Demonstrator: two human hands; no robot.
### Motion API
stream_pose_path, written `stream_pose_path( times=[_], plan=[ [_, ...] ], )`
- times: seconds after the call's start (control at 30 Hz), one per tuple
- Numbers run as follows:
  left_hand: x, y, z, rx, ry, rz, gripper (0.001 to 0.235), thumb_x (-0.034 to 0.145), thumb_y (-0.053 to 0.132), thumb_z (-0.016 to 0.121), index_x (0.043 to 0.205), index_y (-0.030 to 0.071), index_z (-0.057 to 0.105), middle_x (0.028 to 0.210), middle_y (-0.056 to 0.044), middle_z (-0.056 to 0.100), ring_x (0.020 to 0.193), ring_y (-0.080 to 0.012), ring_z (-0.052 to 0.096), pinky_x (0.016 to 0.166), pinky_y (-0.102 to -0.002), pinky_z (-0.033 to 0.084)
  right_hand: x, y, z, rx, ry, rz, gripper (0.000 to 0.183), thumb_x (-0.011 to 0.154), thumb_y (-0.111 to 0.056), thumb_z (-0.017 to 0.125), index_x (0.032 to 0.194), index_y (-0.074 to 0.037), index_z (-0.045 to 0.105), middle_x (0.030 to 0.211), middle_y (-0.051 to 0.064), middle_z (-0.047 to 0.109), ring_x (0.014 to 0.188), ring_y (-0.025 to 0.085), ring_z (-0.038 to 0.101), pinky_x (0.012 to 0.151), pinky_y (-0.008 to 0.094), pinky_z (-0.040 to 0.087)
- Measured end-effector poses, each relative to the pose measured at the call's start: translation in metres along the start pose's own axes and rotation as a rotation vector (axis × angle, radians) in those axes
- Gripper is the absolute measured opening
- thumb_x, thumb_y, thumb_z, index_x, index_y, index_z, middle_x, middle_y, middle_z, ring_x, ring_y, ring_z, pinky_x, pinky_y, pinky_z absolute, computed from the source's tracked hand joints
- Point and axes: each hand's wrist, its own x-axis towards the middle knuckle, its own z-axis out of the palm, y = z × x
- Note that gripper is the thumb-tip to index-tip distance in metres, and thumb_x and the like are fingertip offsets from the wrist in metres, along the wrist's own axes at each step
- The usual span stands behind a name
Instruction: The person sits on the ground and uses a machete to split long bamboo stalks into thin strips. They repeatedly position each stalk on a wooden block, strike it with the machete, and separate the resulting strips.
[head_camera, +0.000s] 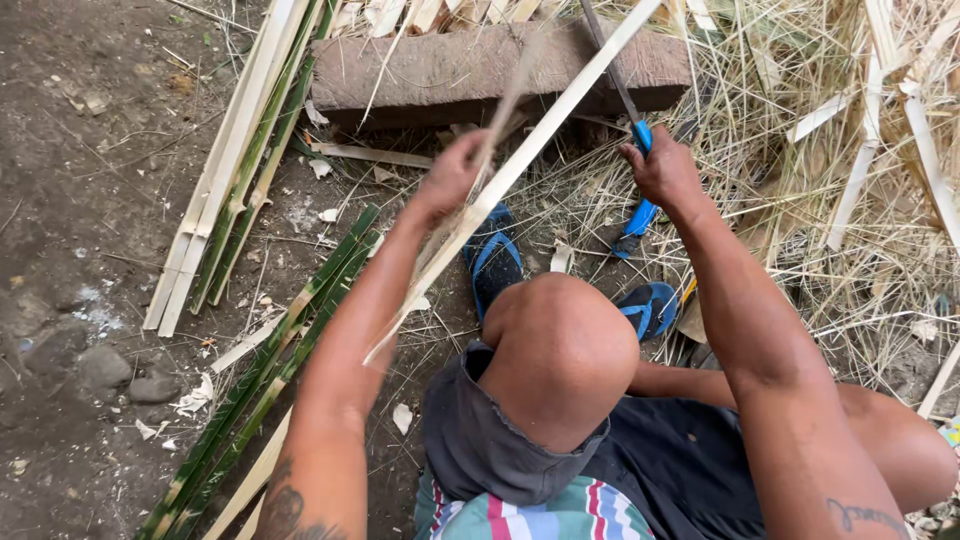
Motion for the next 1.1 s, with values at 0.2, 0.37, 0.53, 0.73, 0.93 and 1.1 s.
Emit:
stream_pose_path(
  times=[0.2,0.37,0.53,0.73,0.93,1.1],
  plan=[
    [0.038,-0.076,0.029,0.251,-0.065,0.223,0.056,0.102,0.023,0.058,0.156,0.014,0.046,0.126,-0.005,0.058,0.107,-0.0216,0.066,0.086,-0.036,0.060,-0.016,-0.005,-0.001,-0.132,0.015,0.002,0.053,0.105,-0.049,0.063,0.112,0.001,0.047,0.080,0.033,0.066,0.077,0.055,0.064,0.069,0.062,0.050],
    [0.031,-0.083,0.032,0.041,-0.091,-0.060,0.038,0.108,0.032,0.053,0.138,0.012,0.065,0.101,-0.004,0.073,0.086,-0.0151,0.067,0.074,-0.032,0.056,-0.021,-0.008,0.004,0.067,-0.039,0.030,0.049,0.106,-0.049,0.057,0.113,-0.001,0.046,0.078,0.029,0.066,0.072,0.049,0.068,0.068,0.058,0.053],
    [0.011,-0.045,0.037,-0.033,0.058,-0.036,0.035,0.100,0.029,0.057,0.131,0.015,0.066,0.095,-0.003,0.072,0.076,-0.0101,0.066,0.063,-0.027,0.054,-0.020,-0.010,0.009,0.074,-0.064,0.099,0.048,0.108,-0.049,0.056,0.107,-0.002,0.049,0.078,0.028,0.067,0.073,0.048,0.068,0.070,0.059,0.052],
    [0.017,0.058,-0.001,-0.328,0.301,0.343,0.033,0.111,0.029,0.052,0.120,0.005,0.073,0.075,-0.010,0.052,0.053,-0.0134,0.048,0.041,-0.028,0.038,-0.023,-0.018,0.008,-0.136,-0.084,0.082,0.051,0.107,-0.050,0.058,0.111,0.000,0.048,0.078,0.023,0.065,0.063,0.040,0.064,0.056,0.056,0.052],
    [0.012,0.139,-0.041,0.777,0.347,0.372,0.042,0.096,0.007,0.059,0.137,0.012,0.048,0.100,-0.008,0.070,0.065,-0.0158,0.065,0.047,-0.029,0.053,-0.065,0.026,0.023,-0.382,0.142,-0.161,0.031,0.099,-0.028,0.071,0.116,-0.007,0.057,0.099,0.014,0.064,0.077,0.029,0.060,0.064,0.048,0.049],
    [-0.053,0.133,-0.113,0.262,0.321,-0.081,0.052,0.096,-0.002,0.053,0.142,0.018,0.038,0.124,-0.007,0.054,0.093,-0.0231,0.063,0.074,-0.036,0.063,-0.155,0.112,0.048,-0.302,0.265,-0.038,0.031,0.077,-0.009,0.068,0.108,-0.014,0.068,0.098,0.014,0.066,0.099,0.035,0.060,0.091,0.058,0.040]
  ],
)
